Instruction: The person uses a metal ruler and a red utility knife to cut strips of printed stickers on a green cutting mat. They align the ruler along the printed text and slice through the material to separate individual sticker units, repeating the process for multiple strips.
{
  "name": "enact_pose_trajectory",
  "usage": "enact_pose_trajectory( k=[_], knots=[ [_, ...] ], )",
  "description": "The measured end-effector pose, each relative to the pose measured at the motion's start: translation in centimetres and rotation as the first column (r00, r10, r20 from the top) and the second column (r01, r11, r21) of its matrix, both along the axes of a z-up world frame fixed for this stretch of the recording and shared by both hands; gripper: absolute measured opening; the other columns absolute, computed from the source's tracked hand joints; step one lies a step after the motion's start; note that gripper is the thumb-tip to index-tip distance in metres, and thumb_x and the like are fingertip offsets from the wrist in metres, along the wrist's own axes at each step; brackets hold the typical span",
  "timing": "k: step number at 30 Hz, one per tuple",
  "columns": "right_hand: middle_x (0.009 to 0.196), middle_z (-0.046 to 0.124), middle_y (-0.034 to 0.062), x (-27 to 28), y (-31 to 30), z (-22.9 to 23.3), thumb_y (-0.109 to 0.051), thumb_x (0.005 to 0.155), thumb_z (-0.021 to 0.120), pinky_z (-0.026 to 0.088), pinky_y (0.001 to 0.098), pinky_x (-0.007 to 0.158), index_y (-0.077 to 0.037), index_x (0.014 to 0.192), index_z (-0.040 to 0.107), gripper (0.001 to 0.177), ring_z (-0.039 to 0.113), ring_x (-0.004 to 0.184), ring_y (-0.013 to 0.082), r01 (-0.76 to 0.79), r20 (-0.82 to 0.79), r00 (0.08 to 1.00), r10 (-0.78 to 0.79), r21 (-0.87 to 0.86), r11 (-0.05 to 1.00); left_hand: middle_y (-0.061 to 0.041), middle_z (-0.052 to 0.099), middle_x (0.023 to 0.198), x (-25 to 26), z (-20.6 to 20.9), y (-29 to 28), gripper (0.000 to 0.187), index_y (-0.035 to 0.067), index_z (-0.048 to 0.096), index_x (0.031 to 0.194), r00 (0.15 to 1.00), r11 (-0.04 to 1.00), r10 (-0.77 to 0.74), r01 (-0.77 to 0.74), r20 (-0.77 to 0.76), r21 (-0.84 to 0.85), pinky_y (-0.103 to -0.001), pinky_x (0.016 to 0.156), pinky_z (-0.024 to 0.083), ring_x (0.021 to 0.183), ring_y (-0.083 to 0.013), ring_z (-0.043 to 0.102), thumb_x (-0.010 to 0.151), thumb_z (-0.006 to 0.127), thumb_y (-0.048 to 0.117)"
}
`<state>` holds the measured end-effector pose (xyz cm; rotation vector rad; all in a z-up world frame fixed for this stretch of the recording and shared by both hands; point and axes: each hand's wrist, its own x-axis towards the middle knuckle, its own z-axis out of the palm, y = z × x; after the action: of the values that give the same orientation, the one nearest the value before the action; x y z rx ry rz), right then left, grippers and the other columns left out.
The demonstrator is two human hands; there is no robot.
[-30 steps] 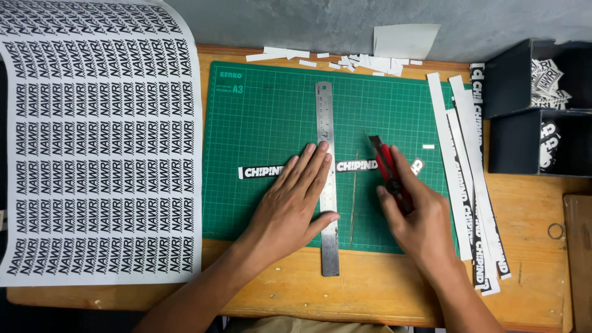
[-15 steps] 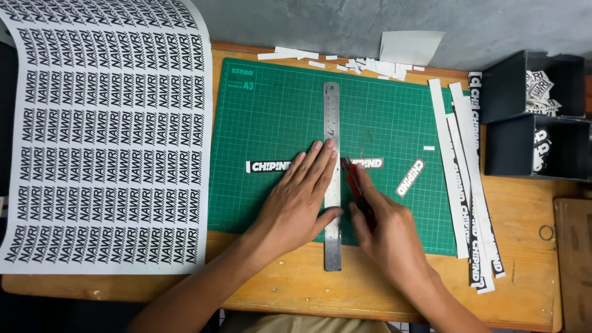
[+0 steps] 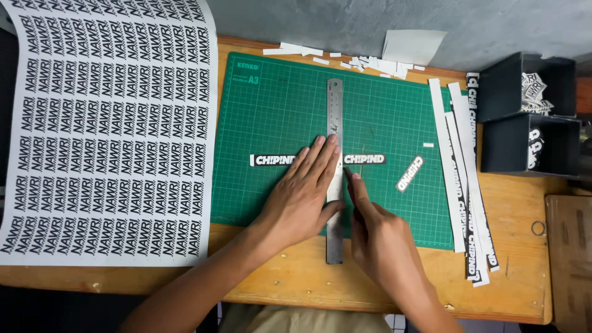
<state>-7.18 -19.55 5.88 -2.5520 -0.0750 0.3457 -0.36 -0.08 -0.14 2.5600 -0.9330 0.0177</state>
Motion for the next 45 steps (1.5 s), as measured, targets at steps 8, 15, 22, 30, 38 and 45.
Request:
enact_pose_trajectory(
  k=[8,15,22,30,38,45],
  knots=[
    [0.123,0.086,0.0135,0.1,-0.1,0.2,-0.008,0.1,0.061,0.056,0.0495,0.065,-0.008,0.172,0.046,0.074,0.079,0.089,0.0463,0.042,0.081,0.996,-0.047,0.056,0.998,-0.022,0.02,0.19,-0.1,-0.8,0.1,0.099,-0.003,0.024,0.179,1.0,0.999,-0.015,0.015,0.011,-0.029,-0.051,0.145,0.022,0.178,-0.0388,0.021,0.111,0.067,0.054],
    [0.098,0.085,0.0253,1.9,2.3,2.6,-0.006,0.097,0.07,0.059,0.0572,0.068,-0.009,0.169,0.058,0.073,0.081,0.095,0.0509,0.148,0.145,0.978,-0.15,0.023,0.989,-0.028,0.027,0.188,-0.1,-0.9,0.0,0.109,-0.009,0.032,0.176,1.0,0.997,-0.006,0.004,-0.02,-0.075,-0.053,0.143,0.019,0.176,-0.0425,0.023,0.097,0.08,0.049],
    [0.108,0.087,0.0258,2.2,2.0,0.3,-0.007,0.095,0.07,0.063,0.0599,0.077,-0.009,0.17,0.057,0.076,0.082,0.105,0.0497,0.153,0.103,0.983,-0.154,0.011,0.988,-0.027,0.027,0.188,-0.1,-0.9,0.0,0.107,-0.008,0.033,0.176,1.0,0.998,-0.003,0.002,-0.023,-0.065,-0.053,0.143,0.019,0.176,-0.0419,0.024,0.096,0.08,0.046],
    [0.105,0.087,0.0263,0.3,1.8,0.7,-0.006,0.093,0.066,0.064,0.0627,0.073,-0.01,0.169,0.058,0.077,0.082,0.098,0.0523,0.086,0.088,0.993,-0.077,-0.114,0.99,-0.027,0.027,0.188,-0.1,-0.9,-0.1,0.108,-0.008,0.034,0.176,0.999,0.998,-0.004,0.001,-0.042,-0.066,-0.054,0.143,0.019,0.176,-0.0425,0.023,0.095,0.081,0.045],
    [0.097,0.088,0.0252,-0.2,0.9,2.7,-0.007,0.092,0.069,0.063,0.0571,0.068,-0.013,0.165,0.063,0.074,0.084,0.094,0.0499,0.194,0.027,0.98,-0.195,0.014,0.981,-0.028,0.027,0.188,-0.1,-0.9,0.0,0.106,-0.009,0.034,0.176,1.0,0.996,-0.002,0.0,-0.026,-0.086,-0.054,0.143,0.018,0.176,-0.0421,0.023,0.099,0.078,0.049],
    [0.103,0.088,0.024,2.0,1.3,1.0,-0.007,0.094,0.07,0.063,0.0574,0.073,-0.01,0.167,0.061,0.073,0.084,0.1,0.0475,0.157,0.094,0.983,-0.158,0.015,0.987,-0.027,0.026,0.188,-0.1,-1.0,0.0,0.106,-0.009,0.033,0.176,0.999,0.997,-0.01,0.007,-0.037,-0.082,-0.053,0.143,0.018,0.176,-0.0423,0.022,0.099,0.078,0.048]
  ],
)
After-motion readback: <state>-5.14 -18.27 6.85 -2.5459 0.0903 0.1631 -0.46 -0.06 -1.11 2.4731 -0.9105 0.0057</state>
